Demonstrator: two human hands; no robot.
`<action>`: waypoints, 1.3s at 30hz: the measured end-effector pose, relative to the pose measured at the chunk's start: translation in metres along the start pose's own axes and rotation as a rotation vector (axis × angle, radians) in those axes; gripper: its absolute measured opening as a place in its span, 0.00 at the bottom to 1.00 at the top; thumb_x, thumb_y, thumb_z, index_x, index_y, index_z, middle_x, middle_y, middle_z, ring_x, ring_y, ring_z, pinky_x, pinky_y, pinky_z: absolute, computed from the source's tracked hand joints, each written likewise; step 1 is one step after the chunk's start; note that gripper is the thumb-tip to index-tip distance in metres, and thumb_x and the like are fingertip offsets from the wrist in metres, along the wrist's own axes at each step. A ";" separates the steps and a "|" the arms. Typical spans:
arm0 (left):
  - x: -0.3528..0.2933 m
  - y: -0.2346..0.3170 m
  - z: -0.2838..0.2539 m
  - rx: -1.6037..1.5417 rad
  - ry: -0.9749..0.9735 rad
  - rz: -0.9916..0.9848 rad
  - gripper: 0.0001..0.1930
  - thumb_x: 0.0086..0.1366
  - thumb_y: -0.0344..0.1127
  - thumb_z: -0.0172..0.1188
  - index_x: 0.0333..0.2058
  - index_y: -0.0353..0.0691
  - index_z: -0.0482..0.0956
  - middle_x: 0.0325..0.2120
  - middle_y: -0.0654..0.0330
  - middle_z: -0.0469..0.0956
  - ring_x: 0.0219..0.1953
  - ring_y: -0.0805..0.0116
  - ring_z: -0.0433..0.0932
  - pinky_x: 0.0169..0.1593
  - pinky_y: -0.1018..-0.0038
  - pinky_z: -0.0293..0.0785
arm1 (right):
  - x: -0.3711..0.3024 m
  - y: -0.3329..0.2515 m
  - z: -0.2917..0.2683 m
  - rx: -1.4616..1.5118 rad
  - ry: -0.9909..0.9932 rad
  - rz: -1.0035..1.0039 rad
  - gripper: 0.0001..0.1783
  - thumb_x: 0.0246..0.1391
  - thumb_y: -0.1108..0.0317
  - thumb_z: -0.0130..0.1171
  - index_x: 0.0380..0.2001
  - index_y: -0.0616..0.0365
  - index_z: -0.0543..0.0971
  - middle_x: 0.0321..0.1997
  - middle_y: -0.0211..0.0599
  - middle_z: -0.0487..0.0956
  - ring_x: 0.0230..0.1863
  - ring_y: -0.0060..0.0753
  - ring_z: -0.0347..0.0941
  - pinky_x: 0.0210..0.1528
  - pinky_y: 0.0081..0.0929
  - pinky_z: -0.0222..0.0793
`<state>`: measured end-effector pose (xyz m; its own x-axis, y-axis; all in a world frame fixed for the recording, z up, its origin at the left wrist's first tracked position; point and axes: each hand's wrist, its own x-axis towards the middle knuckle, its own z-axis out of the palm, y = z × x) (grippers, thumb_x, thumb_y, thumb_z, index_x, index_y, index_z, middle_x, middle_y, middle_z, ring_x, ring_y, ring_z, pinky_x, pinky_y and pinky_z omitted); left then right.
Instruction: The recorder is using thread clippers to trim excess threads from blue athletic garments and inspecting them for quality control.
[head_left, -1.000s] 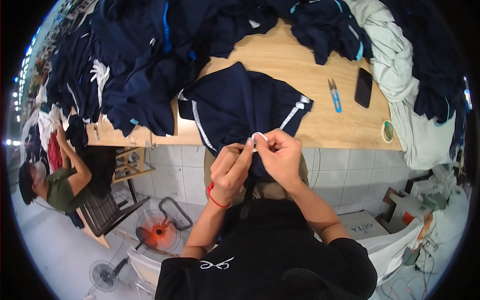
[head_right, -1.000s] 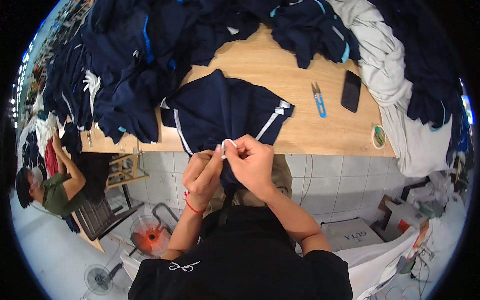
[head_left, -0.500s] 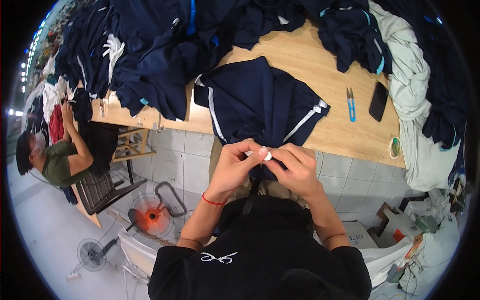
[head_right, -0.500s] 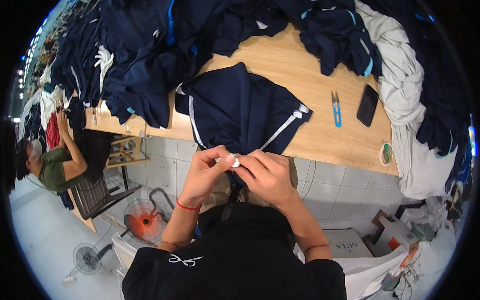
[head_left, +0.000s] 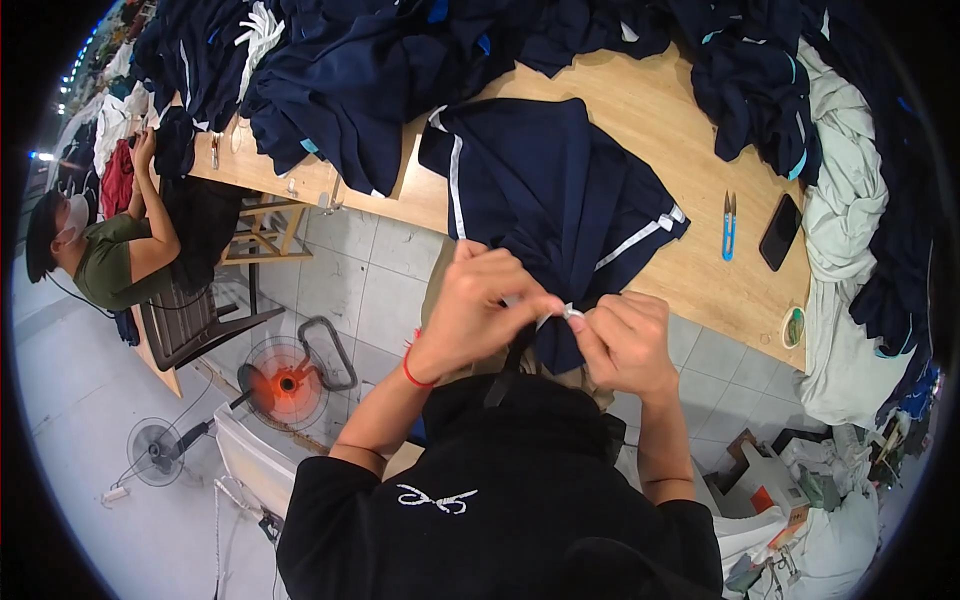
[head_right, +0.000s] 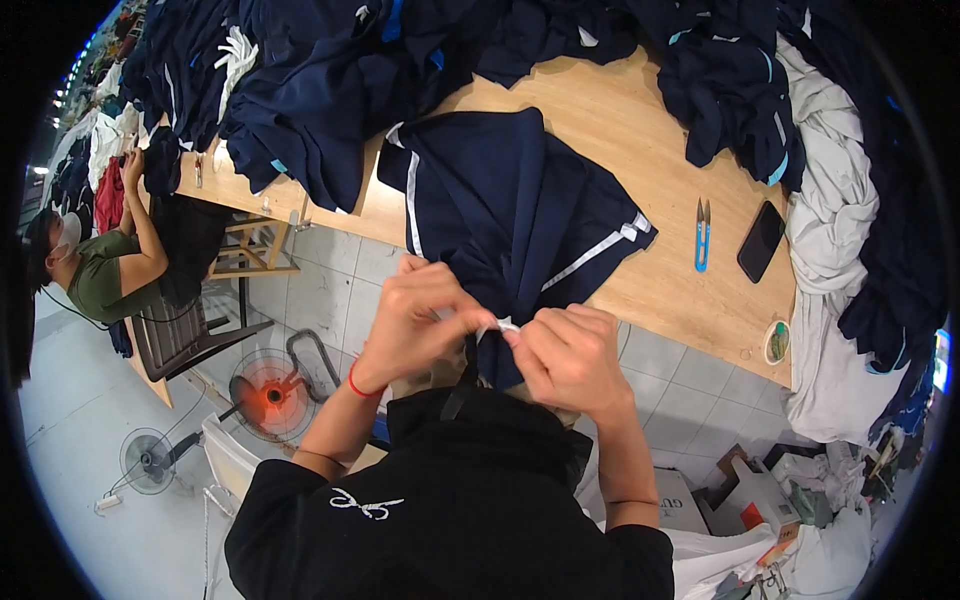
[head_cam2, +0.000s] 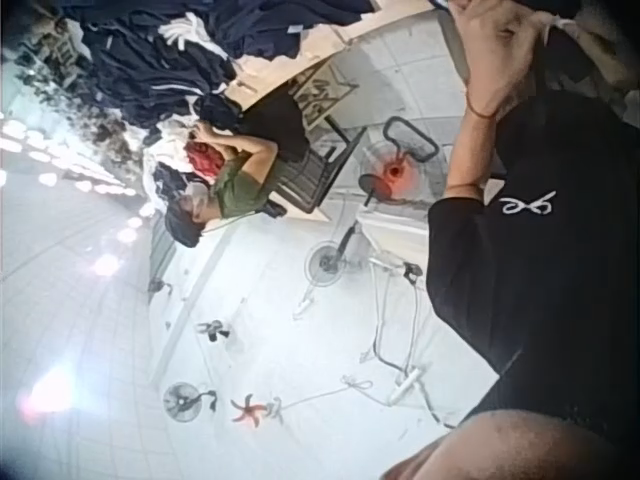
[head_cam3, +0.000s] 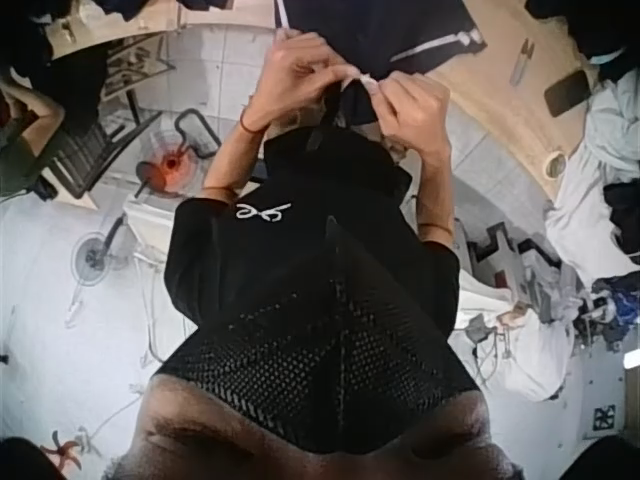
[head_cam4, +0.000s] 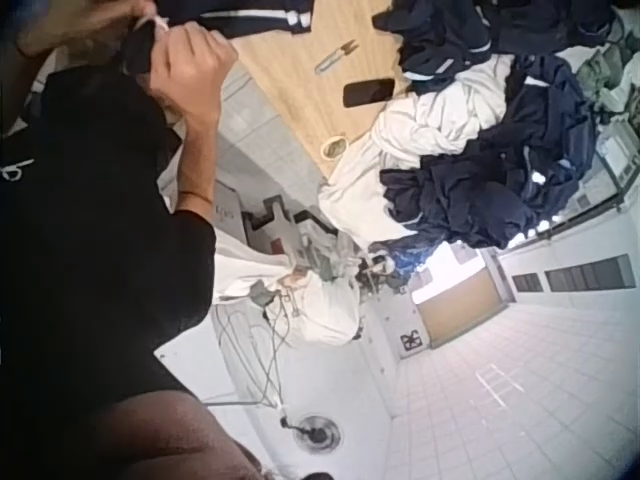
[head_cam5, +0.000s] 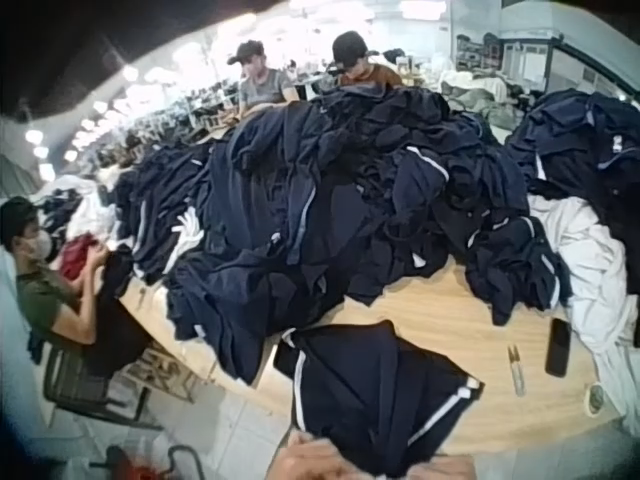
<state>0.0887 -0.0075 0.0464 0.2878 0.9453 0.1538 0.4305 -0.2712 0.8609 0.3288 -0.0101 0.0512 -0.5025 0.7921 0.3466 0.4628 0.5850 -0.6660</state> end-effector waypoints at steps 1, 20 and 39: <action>-0.002 -0.006 -0.007 0.073 0.032 -0.047 0.10 0.60 0.39 0.79 0.25 0.42 0.89 0.19 0.65 0.79 0.25 0.67 0.76 0.40 0.69 0.62 | -0.007 0.007 -0.004 0.017 0.006 0.040 0.18 0.51 0.76 0.71 0.16 0.57 0.72 0.16 0.34 0.68 0.15 0.37 0.64 0.21 0.34 0.55; -0.020 0.008 -0.033 -1.348 -0.131 -0.501 0.24 0.86 0.54 0.46 0.30 0.45 0.64 0.24 0.64 0.65 0.22 0.79 0.55 0.26 0.79 0.53 | -0.016 0.000 -0.023 1.966 0.153 0.811 0.21 0.74 0.61 0.51 0.24 0.52 0.63 0.26 0.29 0.64 0.15 0.14 0.51 0.14 0.20 0.46; -0.017 0.033 -0.016 0.284 -0.056 -0.021 0.17 0.53 0.22 0.74 0.43 0.37 0.89 0.34 0.57 0.78 0.37 0.55 0.79 0.40 0.64 0.76 | -0.002 -0.002 -0.023 1.151 0.000 0.564 0.07 0.61 0.79 0.67 0.31 0.62 0.78 0.37 0.33 0.76 0.32 0.18 0.68 0.34 0.18 0.61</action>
<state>0.0843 -0.0298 0.0798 0.3195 0.9419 0.1033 0.6569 -0.2988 0.6922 0.3459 -0.0087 0.0667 -0.4442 0.8798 -0.1692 -0.2844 -0.3176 -0.9046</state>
